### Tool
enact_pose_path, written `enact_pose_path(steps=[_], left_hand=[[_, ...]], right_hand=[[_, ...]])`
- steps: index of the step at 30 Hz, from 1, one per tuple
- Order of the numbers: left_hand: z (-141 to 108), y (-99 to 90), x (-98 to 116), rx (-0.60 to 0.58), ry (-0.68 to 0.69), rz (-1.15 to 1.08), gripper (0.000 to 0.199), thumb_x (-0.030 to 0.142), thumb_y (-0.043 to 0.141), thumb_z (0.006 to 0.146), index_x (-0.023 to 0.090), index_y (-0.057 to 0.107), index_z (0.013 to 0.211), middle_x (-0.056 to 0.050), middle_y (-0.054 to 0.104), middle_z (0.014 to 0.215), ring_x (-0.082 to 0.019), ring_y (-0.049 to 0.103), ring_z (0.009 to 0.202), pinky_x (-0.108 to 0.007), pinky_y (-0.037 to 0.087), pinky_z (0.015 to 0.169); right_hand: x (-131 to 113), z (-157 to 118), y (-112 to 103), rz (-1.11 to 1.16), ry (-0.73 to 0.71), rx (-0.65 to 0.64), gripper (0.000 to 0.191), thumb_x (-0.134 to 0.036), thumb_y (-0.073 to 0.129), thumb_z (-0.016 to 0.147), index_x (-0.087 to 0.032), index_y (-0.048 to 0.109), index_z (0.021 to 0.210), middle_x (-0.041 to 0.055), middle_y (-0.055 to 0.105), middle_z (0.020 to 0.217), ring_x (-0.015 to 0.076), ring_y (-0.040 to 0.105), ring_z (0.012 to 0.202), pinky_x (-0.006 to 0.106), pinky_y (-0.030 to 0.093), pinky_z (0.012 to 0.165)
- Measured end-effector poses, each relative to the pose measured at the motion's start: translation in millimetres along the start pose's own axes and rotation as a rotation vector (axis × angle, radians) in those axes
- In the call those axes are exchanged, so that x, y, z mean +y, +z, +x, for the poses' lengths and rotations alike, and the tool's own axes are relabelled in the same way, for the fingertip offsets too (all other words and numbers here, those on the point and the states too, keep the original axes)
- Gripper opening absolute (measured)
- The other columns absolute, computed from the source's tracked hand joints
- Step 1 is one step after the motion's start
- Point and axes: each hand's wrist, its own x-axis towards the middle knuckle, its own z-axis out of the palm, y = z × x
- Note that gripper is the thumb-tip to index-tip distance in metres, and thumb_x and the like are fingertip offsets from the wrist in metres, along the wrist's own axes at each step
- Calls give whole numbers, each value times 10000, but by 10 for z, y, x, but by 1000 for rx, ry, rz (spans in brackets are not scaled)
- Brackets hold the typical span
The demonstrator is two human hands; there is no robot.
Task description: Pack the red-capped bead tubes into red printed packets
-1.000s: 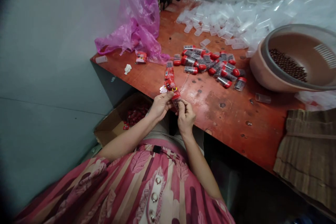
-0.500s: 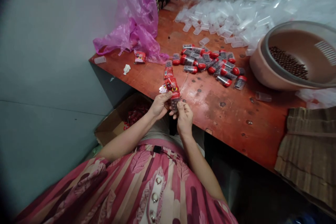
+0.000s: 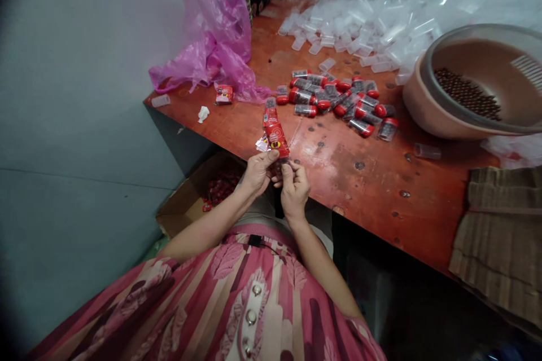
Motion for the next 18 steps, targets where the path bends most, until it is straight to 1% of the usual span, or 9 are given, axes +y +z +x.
enact_pose_path(steps=[2, 4, 6, 8, 10, 12, 14, 16, 18], left_hand=[[3, -28, -9, -13, 14, 13, 388, 475, 700, 664, 129, 532, 619, 44, 471, 474, -38, 352, 307, -192, 265, 308], [6, -60, -6, 4, 31, 45, 372, 460, 716, 650, 117, 570, 648, 23, 524, 520, -40, 397, 341, -192, 305, 339], [5, -86, 4, 45, 48, 110, 362, 430, 753, 610, 105, 610, 680, 0, 576, 577, -52, 465, 405, -195, 361, 395], [-3, -99, 17, 98, 67, 190, 357, 408, 777, 578, 100, 625, 675, -9, 595, 595, -64, 503, 456, -196, 389, 437], [-20, -93, 31, 141, 91, 244, 353, 409, 777, 576, 101, 626, 663, -6, 593, 585, -66, 505, 467, -194, 390, 442], [-46, -70, 49, 152, 112, 248, 351, 415, 768, 592, 104, 628, 675, -2, 589, 582, -63, 496, 457, -195, 384, 433], [-76, -42, 68, 107, 101, 191, 352, 429, 748, 620, 108, 622, 691, 5, 570, 561, -64, 476, 425, -205, 378, 409], [-101, -23, 83, 33, 50, 86, 376, 468, 711, 655, 109, 608, 701, 10, 548, 536, -61, 432, 376, -219, 360, 372], [-113, -18, 85, -10, -3, -5, 409, 501, 695, 659, 107, 600, 715, 8, 549, 544, -51, 389, 344, -222, 332, 340]], right_hand=[[-43, 8, 16, 88, 61, -46, 262, -434, 561, 822, -175, 543, 856, -55, 600, 560, 82, 575, 434, 178, 468, 396], [-75, 16, 13, 116, 80, -66, 267, -432, 581, 807, -172, 542, 854, -55, 608, 562, 80, 579, 427, 173, 467, 386], [-91, 22, -1, 117, 76, -51, 274, -416, 617, 784, -172, 538, 881, -54, 624, 581, 82, 586, 424, 175, 475, 382], [-94, 29, -9, 116, 65, -16, 283, -390, 657, 758, -179, 516, 883, -65, 625, 571, 84, 583, 405, 174, 474, 371], [-87, 41, -4, 130, 58, 2, 295, -380, 678, 742, -189, 487, 860, -78, 614, 541, 88, 577, 386, 172, 465, 358], [-73, 60, 10, 164, 66, -19, 303, -388, 679, 739, -193, 473, 847, -82, 608, 529, 91, 582, 388, 169, 461, 355], [-54, 77, 21, 212, 94, -60, 302, -398, 669, 746, -194, 469, 847, -79, 611, 534, 91, 588, 395, 165, 459, 357], [-36, 77, 27, 244, 123, -94, 300, -402, 662, 750, -194, 470, 849, -77, 611, 538, 89, 585, 388, 166, 456, 354], [-26, 54, 32, 221, 118, -102, 297, -406, 660, 750, -195, 474, 847, -76, 610, 545, 90, 578, 378, 175, 459, 352]])
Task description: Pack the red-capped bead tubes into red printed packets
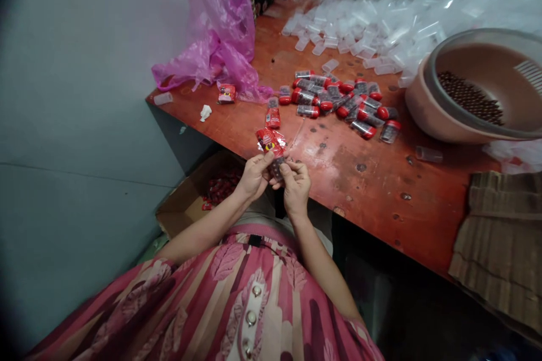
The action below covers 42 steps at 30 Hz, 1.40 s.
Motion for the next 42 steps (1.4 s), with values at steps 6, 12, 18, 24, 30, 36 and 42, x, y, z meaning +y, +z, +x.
enact_pose_path(steps=[6, 12, 18, 24, 30, 36, 42], left_hand=[[-7, -4, -85, 150, 48, -12, 389, 448, 756, 599, 139, 520, 604, 53, 476, 482, -45, 396, 361, -192, 297, 337], [-90, 4, -110, 125, 61, -3, 361, 456, 717, 652, 133, 558, 669, 53, 466, 500, -40, 375, 364, -202, 330, 350], [-58, -20, -84, 203, 49, -68, 390, 445, 756, 608, 132, 525, 631, 44, 496, 519, -36, 397, 387, -187, 305, 362], [-50, -74, -45, -8, -62, -74, 397, 456, 713, 655, 79, 643, 761, 34, 488, 483, -42, 335, 332, -211, 291, 317], [-86, -120, 43, -59, -129, -78, 416, 479, 718, 641, 75, 639, 701, -4, 527, 499, -72, 417, 373, -226, 331, 356], [-79, -77, -100, 107, 13, -153, 365, 440, 730, 646, 114, 653, 790, -14, 612, 637, -44, 439, 419, -193, 322, 395], [-154, -64, -199, 116, -40, -103, 376, 456, 733, 632, 123, 560, 641, 57, 439, 478, -17, 308, 354, -175, 243, 337]], right_hand=[[18, -67, 46, -225, -202, 110, 270, -395, 656, 758, -203, 486, 842, -55, 626, 638, 95, 611, 469, 204, 507, 424], [33, -18, 31, -76, -9, 1, 282, -424, 635, 771, -197, 478, 830, -80, 586, 521, 92, 563, 378, 186, 452, 358], [72, -114, 20, -327, -226, 71, 229, -362, 650, 771, -188, 522, 849, -37, 643, 692, 78, 592, 471, 195, 493, 436], [39, -113, 61, -113, -52, 33, 249, -394, 625, 787, -197, 477, 823, -73, 600, 546, 85, 542, 362, 189, 439, 345], [4, -151, 59, -220, -119, 53, 234, -377, 638, 780, -193, 511, 847, -64, 617, 594, 82, 575, 411, 188, 475, 381], [108, -181, -16, -445, -297, 48, 174, -334, 638, 786, -195, 563, 859, -32, 654, 696, 88, 583, 464, 220, 499, 445], [106, -189, 48, -201, -143, 125, 220, -359, 653, 772, -187, 519, 804, -68, 615, 571, 77, 543, 374, 186, 447, 359]])
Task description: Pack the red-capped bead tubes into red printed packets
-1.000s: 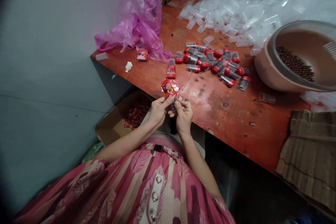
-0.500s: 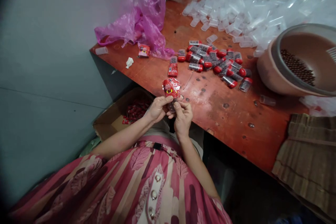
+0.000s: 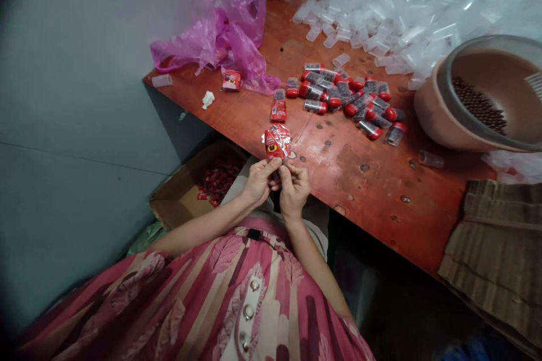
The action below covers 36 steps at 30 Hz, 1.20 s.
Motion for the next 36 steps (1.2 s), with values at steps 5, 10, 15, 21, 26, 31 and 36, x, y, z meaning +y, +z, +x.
enact_pose_path(steps=[5, 10, 15, 21, 26, 31, 36], left_hand=[[-17, -25, 55, -33, 26, 41, 402, 470, 729, 634, 132, 511, 615, 58, 426, 472, -28, 343, 356, -184, 291, 345], [1, -35, 139, -23, 70, -54, 373, 449, 729, 648, 150, 563, 798, 27, 565, 632, -54, 474, 451, -188, 365, 408], [41, -67, 163, -1, 16, -34, 392, 448, 740, 621, 115, 619, 789, -10, 610, 646, -63, 473, 441, -193, 336, 379], [115, -152, 325, -80, -37, 84, 357, 392, 780, 569, 85, 673, 717, -56, 646, 635, -111, 565, 516, -219, 415, 453], [80, -96, 251, -86, -35, 127, 374, 419, 755, 593, 82, 649, 716, -7, 572, 535, -63, 432, 354, -213, 335, 349], [-26, -5, 28, 6, 1, 63, 384, 463, 722, 630, 108, 626, 738, 70, 414, 476, -16, 309, 349, -169, 239, 330], [-38, 1, 55, -79, 4, -31, 385, 471, 703, 670, 109, 627, 777, 46, 458, 558, -8, 326, 407, -156, 256, 368]], right_hand=[[-37, 39, 23, 91, 136, -89, 262, -398, 647, 770, -185, 500, 814, -77, 597, 520, 82, 546, 362, 175, 437, 344], [-32, 39, 0, -43, 1, -86, 247, -369, 668, 753, -186, 546, 865, -49, 643, 657, 74, 572, 427, 195, 492, 405], [-6, 10, -4, -112, -41, -141, 223, -362, 656, 765, -194, 564, 879, -46, 651, 657, 85, 588, 453, 202, 500, 418], [-77, 17, 19, 44, 107, -197, 240, -377, 653, 767, -186, 531, 848, -58, 631, 540, 92, 567, 380, 181, 448, 348], [-71, -5, 69, 84, 142, -104, 295, -410, 675, 732, -180, 512, 821, -67, 610, 504, 86, 548, 351, 174, 435, 342], [14, -41, 60, -12, 45, 52, 289, -413, 672, 734, -167, 536, 803, -67, 606, 581, 60, 527, 375, 171, 429, 359], [5, 8, 7, 27, 84, -10, 272, -419, 642, 766, -185, 538, 856, -54, 617, 645, 73, 563, 437, 196, 468, 427]])
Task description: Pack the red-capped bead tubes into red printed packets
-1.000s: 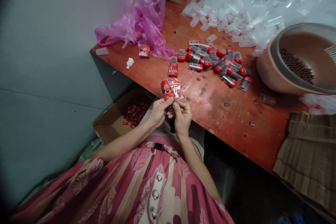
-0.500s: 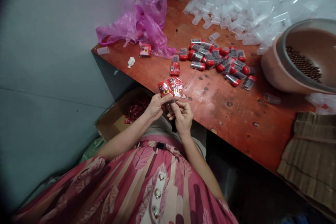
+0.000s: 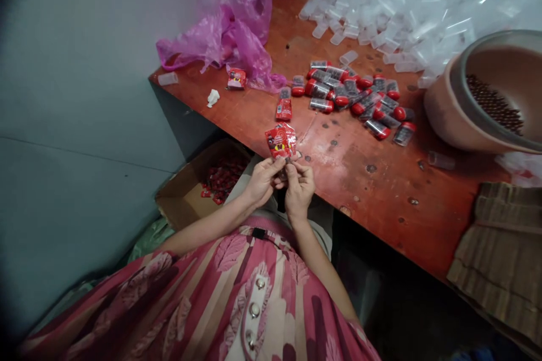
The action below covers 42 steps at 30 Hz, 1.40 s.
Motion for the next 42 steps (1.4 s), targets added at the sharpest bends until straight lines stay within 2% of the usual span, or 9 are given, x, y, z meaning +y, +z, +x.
enact_pose_path(steps=[8, 13, 21, 29, 31, 34, 38, 40, 42], left_hand=[[54, -40, 68, 40, -18, 50, 416, 503, 698, 658, 107, 640, 771, 34, 501, 524, -30, 339, 360, -188, 241, 333], [22, -53, 2, 29, -45, 23, 357, 450, 706, 665, 116, 621, 759, 62, 430, 483, -26, 304, 348, -182, 222, 329], [-47, -27, -41, 44, 27, -11, 378, 439, 723, 662, 129, 507, 639, 70, 359, 508, -14, 307, 422, -148, 269, 394], [6, -54, 110, 148, 35, -89, 387, 426, 776, 586, 113, 568, 677, 15, 544, 626, -46, 479, 528, -170, 378, 496], [-16, -65, 108, 137, 32, -96, 367, 389, 790, 578, 104, 588, 688, 13, 562, 638, -43, 490, 546, -162, 386, 517], [-78, -95, 97, 122, 6, -107, 326, 335, 797, 581, 96, 593, 666, 21, 558, 607, -30, 467, 519, -149, 372, 500], [-177, -264, 141, 107, -64, -147, 276, 296, 779, 619, 92, 600, 667, 7, 571, 606, -42, 493, 519, -158, 410, 518], [-238, -443, 183, 145, -46, -167, 264, 324, 743, 669, 105, 623, 753, -39, 641, 742, -86, 584, 627, -200, 479, 618], [-305, -663, 220, 277, 5, -182, 315, 409, 687, 721, 130, 627, 854, -100, 664, 974, -159, 645, 843, -282, 510, 780]], right_hand=[[24, -74, -1, -194, -150, -37, 237, -395, 620, 789, -191, 561, 894, -41, 627, 665, 94, 575, 460, 224, 493, 438], [40, -98, 11, -209, -187, 5, 215, -383, 618, 792, -186, 567, 864, -47, 602, 639, 83, 548, 449, 209, 472, 427], [-24, 16, 34, 7, 57, -48, 246, -408, 638, 774, -187, 558, 846, -50, 604, 612, 86, 549, 429, 202, 463, 400], [-64, -58, -37, 29, 51, -287, 345, -367, 627, 790, -252, 588, 1113, 25, 636, 1096, 132, 662, 778, 316, 576, 742], [-35, -37, -39, 30, 51, -263, 335, -334, 668, 756, -244, 601, 1071, 6, 658, 988, 129, 651, 779, 312, 572, 755], [1, 26, 15, 75, 111, -239, 292, -318, 727, 686, -229, 579, 921, -49, 629, 731, 105, 618, 621, 269, 577, 625], [-4, 60, 162, 145, 236, -298, 382, -296, 793, 569, -219, 463, 746, -77, 606, 693, 83, 591, 539, 225, 554, 513], [-21, 44, 211, 141, 267, -372, 409, -292, 803, 545, -214, 469, 767, -64, 632, 722, 87, 612, 561, 228, 559, 532], [-40, 36, 210, 120, 283, -423, 421, -298, 797, 558, -207, 492, 833, -48, 655, 723, 97, 630, 572, 240, 565, 543]])
